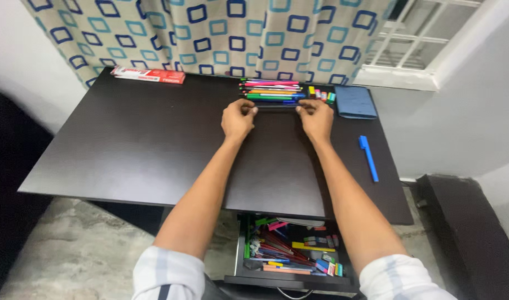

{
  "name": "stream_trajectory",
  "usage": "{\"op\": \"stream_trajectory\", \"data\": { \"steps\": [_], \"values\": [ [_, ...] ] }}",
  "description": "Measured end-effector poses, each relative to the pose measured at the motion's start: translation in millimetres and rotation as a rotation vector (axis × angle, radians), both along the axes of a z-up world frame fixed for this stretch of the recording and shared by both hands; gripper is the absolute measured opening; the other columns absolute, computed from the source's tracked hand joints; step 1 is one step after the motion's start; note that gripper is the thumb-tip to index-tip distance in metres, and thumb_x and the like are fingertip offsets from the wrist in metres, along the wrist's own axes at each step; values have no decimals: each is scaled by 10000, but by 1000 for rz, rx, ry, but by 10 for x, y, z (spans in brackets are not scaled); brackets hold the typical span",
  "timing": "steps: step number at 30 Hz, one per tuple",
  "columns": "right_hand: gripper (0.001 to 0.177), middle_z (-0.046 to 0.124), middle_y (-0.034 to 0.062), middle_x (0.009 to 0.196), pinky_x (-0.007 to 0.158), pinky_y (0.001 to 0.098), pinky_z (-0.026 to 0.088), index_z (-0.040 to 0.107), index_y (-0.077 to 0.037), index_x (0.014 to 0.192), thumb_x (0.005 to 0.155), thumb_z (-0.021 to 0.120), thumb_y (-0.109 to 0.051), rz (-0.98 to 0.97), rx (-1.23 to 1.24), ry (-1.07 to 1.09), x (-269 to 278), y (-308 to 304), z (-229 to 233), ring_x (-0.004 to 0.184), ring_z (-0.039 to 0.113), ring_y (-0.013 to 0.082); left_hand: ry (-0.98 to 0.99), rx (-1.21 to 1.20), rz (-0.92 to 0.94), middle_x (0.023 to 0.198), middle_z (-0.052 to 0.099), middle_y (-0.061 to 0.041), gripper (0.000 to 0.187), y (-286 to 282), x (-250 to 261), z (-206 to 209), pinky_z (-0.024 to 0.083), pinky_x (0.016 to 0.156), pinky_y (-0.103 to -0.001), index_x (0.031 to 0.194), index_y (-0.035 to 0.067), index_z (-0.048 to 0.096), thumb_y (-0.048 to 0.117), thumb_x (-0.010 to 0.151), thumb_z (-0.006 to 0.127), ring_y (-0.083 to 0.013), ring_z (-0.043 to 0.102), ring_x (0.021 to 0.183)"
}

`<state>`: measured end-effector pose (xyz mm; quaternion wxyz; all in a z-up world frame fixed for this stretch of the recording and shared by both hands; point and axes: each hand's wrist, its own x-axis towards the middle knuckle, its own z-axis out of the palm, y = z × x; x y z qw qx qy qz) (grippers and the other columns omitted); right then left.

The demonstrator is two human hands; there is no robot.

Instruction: The person repeatedly takes pens and markers from an open drawer and places them in a neat stack on the desk surface. They handle items one at a time, aligning them into a growing pile.

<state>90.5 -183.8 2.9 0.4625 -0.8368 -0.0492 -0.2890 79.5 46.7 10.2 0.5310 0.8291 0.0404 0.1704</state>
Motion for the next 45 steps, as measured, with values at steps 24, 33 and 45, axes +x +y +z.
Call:
{"op": "stream_trajectory", "data": {
  "steps": [24,33,45],
  "values": [
    [329,754,121,1019,775,272,610,723,18,1195,867,744,30,260,568,253,-963,23,7,860,736,160,-9,169,-668,909,813,-49,462,-155,-1235,166,600,787,-325,1033,91,819,331,659,944,-143,761,822],
    [217,778,161,981,739,313,584,795,22,1064,851,755,10,207,545,261,-1081,677,34,803,721,192,198,-258,-575,1030,796,-137,740,149,-1438,209,576,688,-309,1412,22,590,342,793,841,-143,693,741],
    [237,732,132,1263,895,334,608,812,-66,1025,789,788,-79,263,200,98,-841,2540,-120,990,778,245,206,168,-87,1049,795,-120,555,1693,-1491,201,592,835,-330,1246,101,728,142,713,875,-195,776,946]
  ]
}}
